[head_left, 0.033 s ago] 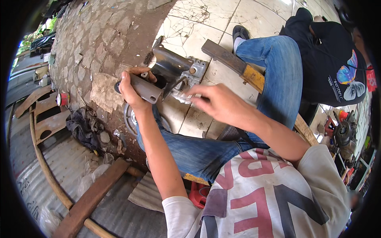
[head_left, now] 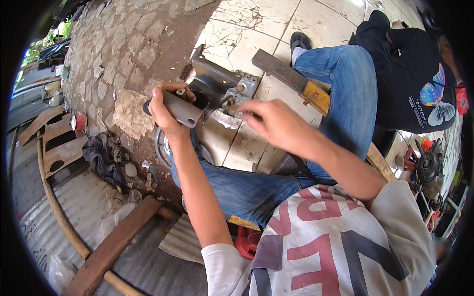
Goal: The person sits on the floor and uses a metal rod to scrape and clean the interior of a cylindrical mechanical part. They repeatedly rotate the part and probe different areas with the rod.
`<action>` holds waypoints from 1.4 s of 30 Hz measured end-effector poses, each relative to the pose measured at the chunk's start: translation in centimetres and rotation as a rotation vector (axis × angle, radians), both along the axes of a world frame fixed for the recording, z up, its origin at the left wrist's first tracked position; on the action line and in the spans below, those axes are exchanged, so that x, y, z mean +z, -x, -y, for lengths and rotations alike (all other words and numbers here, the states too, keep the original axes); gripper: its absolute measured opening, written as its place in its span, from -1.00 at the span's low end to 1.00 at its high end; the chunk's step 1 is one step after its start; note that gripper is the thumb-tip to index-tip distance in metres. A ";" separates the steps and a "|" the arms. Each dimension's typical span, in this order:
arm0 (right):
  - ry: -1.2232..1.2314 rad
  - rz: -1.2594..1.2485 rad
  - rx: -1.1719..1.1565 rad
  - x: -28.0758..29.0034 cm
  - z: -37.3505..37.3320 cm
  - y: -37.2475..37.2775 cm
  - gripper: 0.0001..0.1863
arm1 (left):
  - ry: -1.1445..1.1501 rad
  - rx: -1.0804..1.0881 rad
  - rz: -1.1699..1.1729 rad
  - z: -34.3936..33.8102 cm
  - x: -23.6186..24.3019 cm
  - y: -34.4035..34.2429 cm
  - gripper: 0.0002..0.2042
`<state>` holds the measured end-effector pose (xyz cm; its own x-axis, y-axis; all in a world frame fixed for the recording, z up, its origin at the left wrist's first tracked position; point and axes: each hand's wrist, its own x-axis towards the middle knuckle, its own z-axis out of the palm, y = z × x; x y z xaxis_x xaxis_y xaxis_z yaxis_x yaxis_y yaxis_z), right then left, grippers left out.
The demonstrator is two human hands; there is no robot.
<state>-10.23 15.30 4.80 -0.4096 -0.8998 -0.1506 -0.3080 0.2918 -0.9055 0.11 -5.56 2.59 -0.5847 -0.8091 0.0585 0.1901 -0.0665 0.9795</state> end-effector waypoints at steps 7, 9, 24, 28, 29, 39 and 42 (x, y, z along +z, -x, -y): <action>0.001 0.021 0.037 1.6 0.5 0.4 -0.76 | 0.031 -0.048 0.036 0.0 -0.2 -0.6 -0.47; -0.082 0.025 0.053 1.7 0.2 1.1 -0.76 | 0.059 -0.040 0.050 -0.3 0.0 -0.5 -0.46; 0.041 -0.007 0.063 1.4 0.0 0.6 -0.77 | 0.043 -0.028 0.057 -0.5 0.0 -0.3 -0.45; -0.042 0.050 0.142 2.1 0.0 0.0 -0.76 | 0.009 -0.008 0.060 -0.2 -0.6 -0.5 -0.45; -0.049 0.060 0.162 2.6 0.1 -0.4 -0.76 | 0.021 -0.018 0.068 -0.4 -0.2 -0.4 -0.45; 0.041 0.010 0.132 2.9 0.1 -0.6 -0.77 | 0.058 -0.034 0.061 -0.5 -0.4 -0.6 -0.44; -0.032 -0.042 0.053 0.2 0.2 1.1 -0.77 | 0.060 0.010 0.050 -0.4 -0.1 -0.2 -0.44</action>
